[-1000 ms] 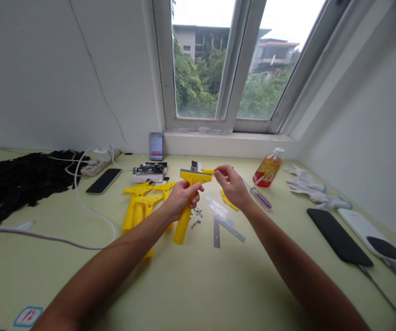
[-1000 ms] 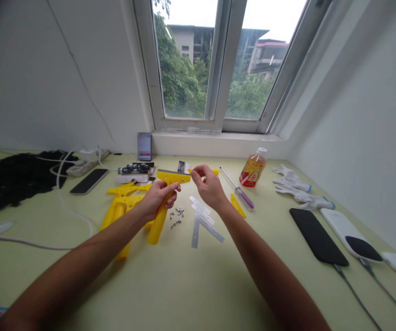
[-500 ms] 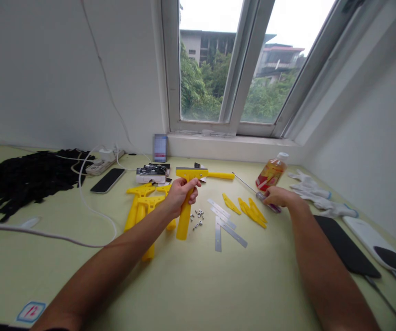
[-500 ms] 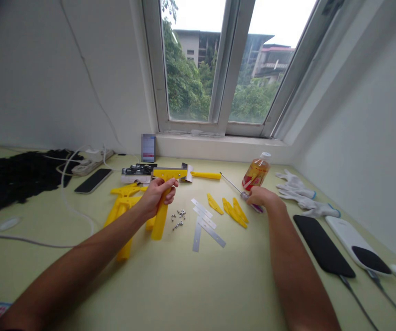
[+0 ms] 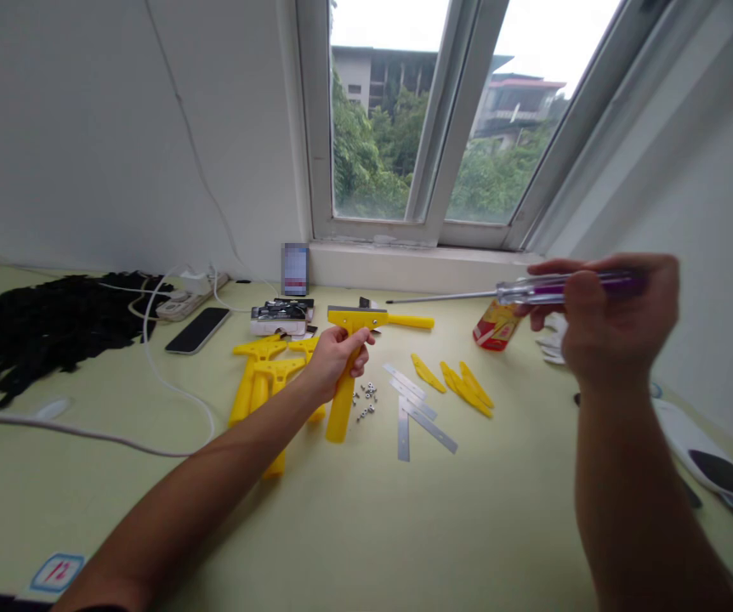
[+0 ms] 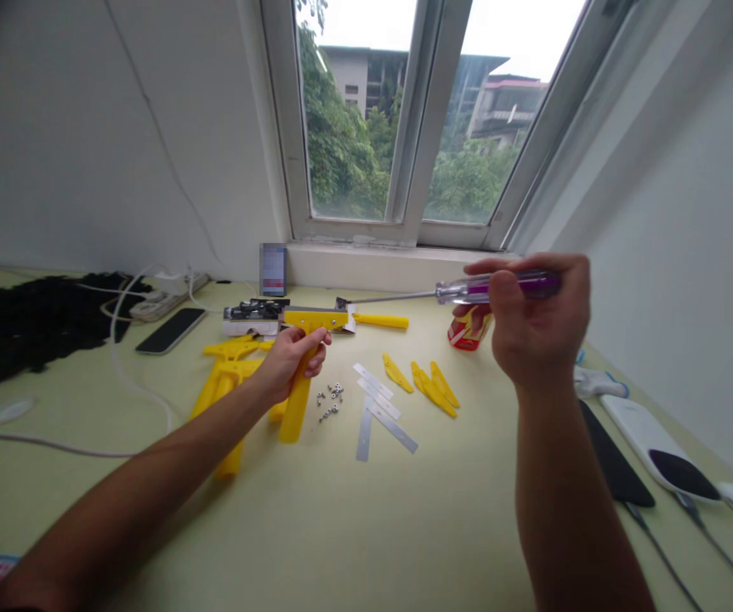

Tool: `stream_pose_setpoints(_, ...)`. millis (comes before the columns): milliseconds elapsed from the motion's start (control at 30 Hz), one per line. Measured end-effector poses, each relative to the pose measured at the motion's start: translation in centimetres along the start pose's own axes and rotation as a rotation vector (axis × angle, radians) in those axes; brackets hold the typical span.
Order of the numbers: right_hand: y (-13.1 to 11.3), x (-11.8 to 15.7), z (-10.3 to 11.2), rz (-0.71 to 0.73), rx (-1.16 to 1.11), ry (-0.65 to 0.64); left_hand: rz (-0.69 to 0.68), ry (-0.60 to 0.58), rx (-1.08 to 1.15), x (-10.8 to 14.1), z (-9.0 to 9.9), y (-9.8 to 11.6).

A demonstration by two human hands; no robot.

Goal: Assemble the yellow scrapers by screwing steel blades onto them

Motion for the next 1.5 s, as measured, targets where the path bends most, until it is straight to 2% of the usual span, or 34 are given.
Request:
stream_pose_setpoints(100, -2.0, 0.1, -0.3, 0.083, -0.071, -0.033, 0.007, -0.007, 0.005, 0.1, 0.0, -0.1)
stream_pose_setpoints(200, -2.8, 0.2, -0.5, 0.110, -0.078, -0.072, 0.006, -0.011, 0.009, 0.1, 0.0, -0.1)
stream_pose_setpoints(667, -2.7, 0.4, -0.8, 0.111, -0.081, -0.113, 0.021, -0.011, 0.029, 0.0, 0.1, -0.3)
stream_pose_setpoints(1067, -3.8, 0.4, -0.6, 0.220, -0.012, -0.058, 0.047, -0.002, 0.060, 0.0, 0.1, -0.4)
stream_pose_setpoints(1267, -3.4, 0.6, -0.7, 0.157, -0.043, -0.091, 0.046, -0.014, 0.050, 0.1, 0.0, -0.3)
stream_pose_setpoints(1500, -4.3, 0.9, -1.0, 0.186, -0.043, -0.136, 0.035, 0.004, 0.026, 0.1, 0.2, -0.2)
Point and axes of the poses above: each hand's wrist, its own x-axis away from the middle knuckle, its own z-axis out of the back of the hand, y = z × x, the point moved 5 cm from there along -x, towards the middle knuckle, and after that the axes turned 10 degrees about x, right-handed, at the moved point
